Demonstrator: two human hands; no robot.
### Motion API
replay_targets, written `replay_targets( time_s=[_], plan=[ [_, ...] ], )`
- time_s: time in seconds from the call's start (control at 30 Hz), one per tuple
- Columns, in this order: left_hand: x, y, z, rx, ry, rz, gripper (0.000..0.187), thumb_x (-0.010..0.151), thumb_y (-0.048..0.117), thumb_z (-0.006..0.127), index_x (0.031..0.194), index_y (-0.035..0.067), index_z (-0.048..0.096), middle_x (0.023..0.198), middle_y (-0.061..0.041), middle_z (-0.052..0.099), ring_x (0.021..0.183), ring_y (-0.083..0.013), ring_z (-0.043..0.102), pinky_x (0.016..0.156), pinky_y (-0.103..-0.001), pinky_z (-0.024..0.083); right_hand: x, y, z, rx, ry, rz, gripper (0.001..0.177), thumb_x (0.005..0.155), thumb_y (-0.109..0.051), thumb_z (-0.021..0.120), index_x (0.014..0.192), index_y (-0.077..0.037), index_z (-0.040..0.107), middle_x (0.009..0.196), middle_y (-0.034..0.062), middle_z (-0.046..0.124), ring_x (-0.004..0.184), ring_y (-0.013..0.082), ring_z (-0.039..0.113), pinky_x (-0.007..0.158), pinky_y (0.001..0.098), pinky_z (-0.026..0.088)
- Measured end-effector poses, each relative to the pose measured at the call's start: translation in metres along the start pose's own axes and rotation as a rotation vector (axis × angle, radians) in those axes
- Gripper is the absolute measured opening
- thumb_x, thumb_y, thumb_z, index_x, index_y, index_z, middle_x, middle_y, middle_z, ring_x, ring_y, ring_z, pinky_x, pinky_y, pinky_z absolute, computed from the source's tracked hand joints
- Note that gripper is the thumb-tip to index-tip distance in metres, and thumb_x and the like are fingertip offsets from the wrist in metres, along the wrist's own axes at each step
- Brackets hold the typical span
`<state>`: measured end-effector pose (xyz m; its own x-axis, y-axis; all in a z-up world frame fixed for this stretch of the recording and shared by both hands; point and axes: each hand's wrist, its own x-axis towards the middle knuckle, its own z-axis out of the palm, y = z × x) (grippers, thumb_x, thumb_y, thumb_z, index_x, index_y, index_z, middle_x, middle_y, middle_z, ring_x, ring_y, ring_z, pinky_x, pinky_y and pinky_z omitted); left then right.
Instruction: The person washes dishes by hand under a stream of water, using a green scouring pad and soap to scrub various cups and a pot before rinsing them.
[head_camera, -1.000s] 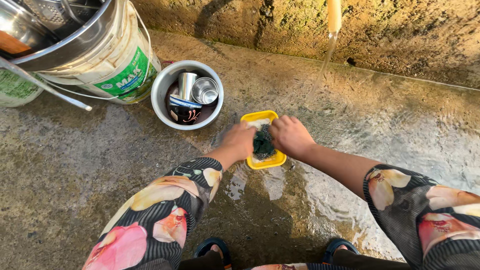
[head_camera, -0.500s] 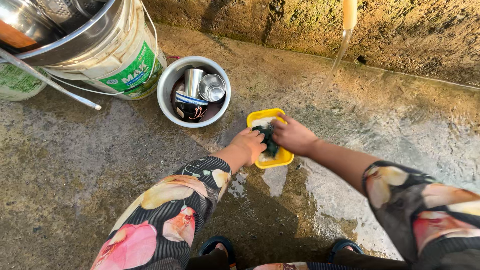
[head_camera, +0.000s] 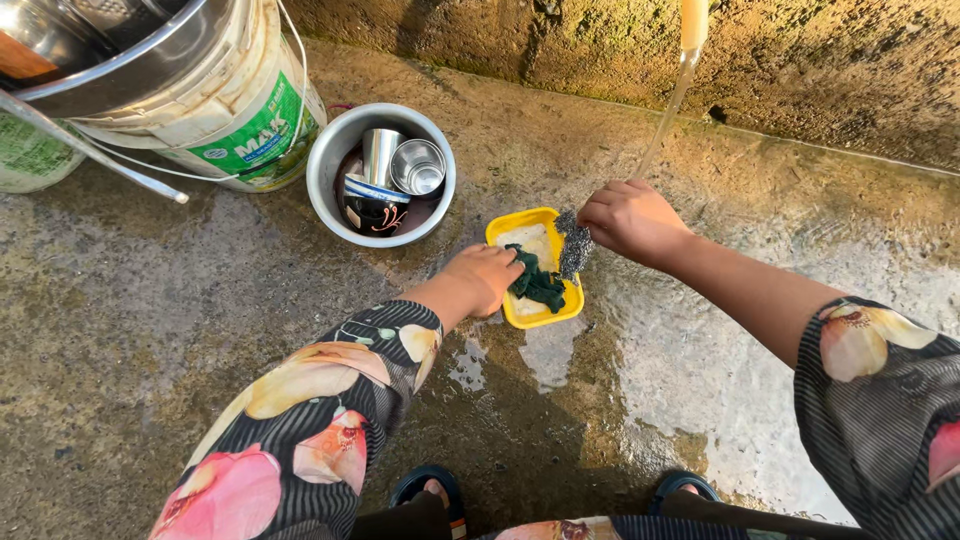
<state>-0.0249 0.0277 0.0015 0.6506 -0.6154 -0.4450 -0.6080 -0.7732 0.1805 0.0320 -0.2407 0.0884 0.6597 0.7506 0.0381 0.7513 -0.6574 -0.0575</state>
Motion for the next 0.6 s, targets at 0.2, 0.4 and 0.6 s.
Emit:
replay_targets(
  time_s=[0.2, 0.4, 0.6],
  plan=[
    [-0.013, -0.009, -0.031, -0.430, 0.172, -0.077, 0.093, 0.081, 0.036, 0.078, 0.154, 0.002, 0.033, 0.153, -0.019, 0.042, 0.138, -0.0356, 0.045, 0.113, -0.046, 0.036, 0.010, -0.028, 0.000, 0.229, 0.076, 0.210, 0.014, 0.091, -0.025, 0.069, 0.096, -0.013, 0.076, 0.096, 0.0059, 0.075, 0.089, 0.0288, 0.072, 0.076, 0.0435, 0.059],
    [-0.033, -0.011, -0.050, -0.764, 0.297, -0.337, 0.053, 0.079, 0.035, 0.077, 0.119, 0.002, 0.064, 0.112, -0.020, 0.073, 0.106, -0.0351, 0.072, 0.093, -0.047, 0.058, 0.043, -0.087, 0.011, 0.516, 0.079, 0.368, 0.020, 0.087, -0.026, 0.066, 0.101, -0.015, 0.077, 0.094, 0.0076, 0.078, 0.082, 0.0258, 0.076, 0.075, 0.0409, 0.061],
    [-0.086, -0.047, -0.029, -0.342, 0.138, -0.435, 0.032, 0.084, 0.016, 0.069, 0.116, 0.012, 0.070, 0.113, -0.016, 0.072, 0.108, -0.0364, 0.069, 0.090, -0.050, 0.055, 0.042, -0.081, 0.034, 0.345, -0.003, 0.254, 0.024, 0.095, -0.023, 0.062, 0.115, -0.014, 0.072, 0.097, 0.0132, 0.076, 0.082, 0.0354, 0.073, 0.073, 0.0493, 0.058]
  ],
)
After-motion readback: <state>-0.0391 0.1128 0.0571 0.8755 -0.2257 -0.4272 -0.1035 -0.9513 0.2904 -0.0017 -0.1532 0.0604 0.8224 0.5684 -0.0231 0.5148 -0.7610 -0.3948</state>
